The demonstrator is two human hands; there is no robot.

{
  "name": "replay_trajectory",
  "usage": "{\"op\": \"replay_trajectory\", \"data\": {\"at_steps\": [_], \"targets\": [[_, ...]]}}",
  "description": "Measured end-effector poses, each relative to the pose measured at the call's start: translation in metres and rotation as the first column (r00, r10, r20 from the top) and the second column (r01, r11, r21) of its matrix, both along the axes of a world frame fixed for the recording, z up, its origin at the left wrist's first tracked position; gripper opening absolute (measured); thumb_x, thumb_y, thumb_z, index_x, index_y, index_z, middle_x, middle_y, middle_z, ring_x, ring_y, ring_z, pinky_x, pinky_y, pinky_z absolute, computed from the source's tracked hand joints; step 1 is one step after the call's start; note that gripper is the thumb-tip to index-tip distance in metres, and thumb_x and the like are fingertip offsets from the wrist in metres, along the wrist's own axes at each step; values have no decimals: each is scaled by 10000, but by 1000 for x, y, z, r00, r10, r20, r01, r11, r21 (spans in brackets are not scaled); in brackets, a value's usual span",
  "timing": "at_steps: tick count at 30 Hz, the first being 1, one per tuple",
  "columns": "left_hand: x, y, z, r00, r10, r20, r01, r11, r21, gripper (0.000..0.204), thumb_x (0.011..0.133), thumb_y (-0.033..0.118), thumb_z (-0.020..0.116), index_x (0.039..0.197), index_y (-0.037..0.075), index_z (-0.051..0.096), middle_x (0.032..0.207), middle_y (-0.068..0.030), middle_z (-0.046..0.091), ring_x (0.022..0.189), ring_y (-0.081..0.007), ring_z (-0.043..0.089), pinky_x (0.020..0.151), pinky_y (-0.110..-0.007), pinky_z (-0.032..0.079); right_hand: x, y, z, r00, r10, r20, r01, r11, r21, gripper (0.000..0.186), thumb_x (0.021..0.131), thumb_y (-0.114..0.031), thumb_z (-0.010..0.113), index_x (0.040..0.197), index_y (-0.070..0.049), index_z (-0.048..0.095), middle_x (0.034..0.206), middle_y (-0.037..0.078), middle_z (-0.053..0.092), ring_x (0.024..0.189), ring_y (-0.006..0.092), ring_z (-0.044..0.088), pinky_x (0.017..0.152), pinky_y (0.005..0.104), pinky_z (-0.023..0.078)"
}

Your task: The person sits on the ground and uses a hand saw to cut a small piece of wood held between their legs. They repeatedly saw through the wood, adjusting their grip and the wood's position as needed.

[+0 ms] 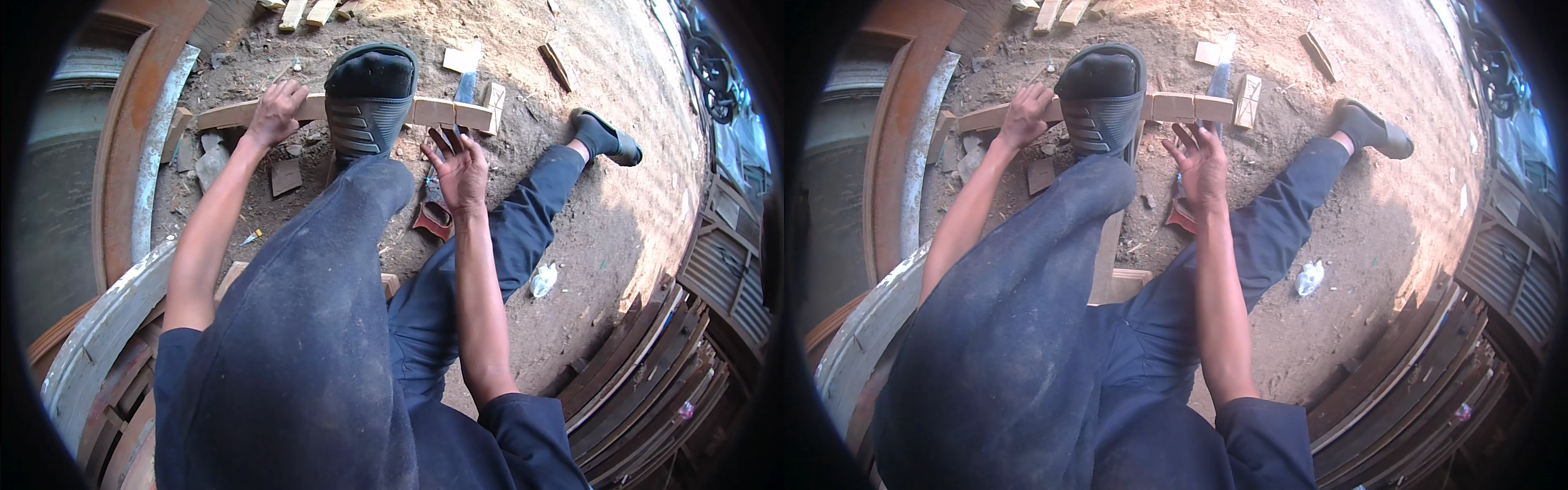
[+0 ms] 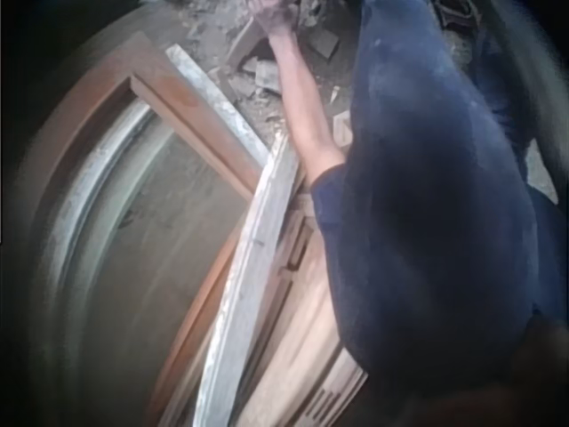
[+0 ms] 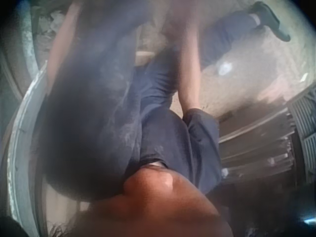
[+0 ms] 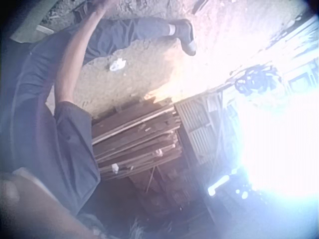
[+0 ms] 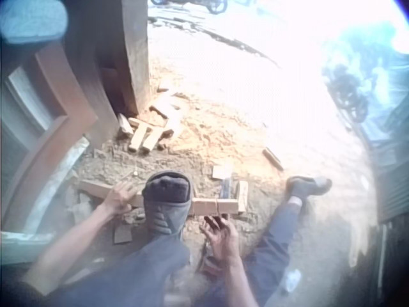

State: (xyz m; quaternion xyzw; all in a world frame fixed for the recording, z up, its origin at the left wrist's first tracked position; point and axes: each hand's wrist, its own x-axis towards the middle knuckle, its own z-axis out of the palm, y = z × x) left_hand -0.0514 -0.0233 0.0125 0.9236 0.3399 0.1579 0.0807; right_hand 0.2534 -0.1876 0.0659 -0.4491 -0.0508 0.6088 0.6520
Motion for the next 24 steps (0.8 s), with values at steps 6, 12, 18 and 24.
{"op": "replay_trajectory", "data": {"at_steps": [6, 12, 18, 24], "targets": [[-2, 0, 2, 1000, 2, 11, -2, 1000, 2, 459, 539, -110, 546, 972, 42, 522, 896, -116, 525, 890, -296, 554, 746, -386, 439, -9, 2, -6, 988, -32, 150, 29, 999, 25, 559, 938, -385, 545, 1317, -6, 387, 1252, 150, 490, 1171, 309, 496, 915, 468, 469], [2, -1, 1, 1000, 21, 23, -20, 1000, -10, 451, 541, -115, 544, 959, 50, 516, 886, -114, 516, 874, -300, 550, 727, -396, 431, -18, 12, -17, 990, -119, 83, 122, 992, -38, 560, 899, -345, 631, 1273, 7, 408, 1211, 152, 508, 1092, 307, 556, 832, 419, 529], [0, -5, -3, 998, 33, 45, -36, 998, 48, 453, 543, -117, 528, 962, 55, 504, 856, -111, 491, 832, -300, 538, 707, -403, 428, -14, 16, -29, 998, -53, -38, 55, 998, 36, 497, 910, -353, 606, 1268, -41, 458, 1227, 121, 536, 1165, 303, 511, 970, 477, 446], [1, -6, -4, 998, 58, 39, -60, 997, 48, 425, 552, -113, 524, 944, 52, 507, 876, -117, 511, 848, -310, 550, 736, -409, 456, -12, 16, -32, 994, -85, -62, 87, 996, 22, 522, 899, -315, 628, 1276, -8, 435, 1240, 132, 497, 1131, 302, 521, 950, 454, 464]]}}
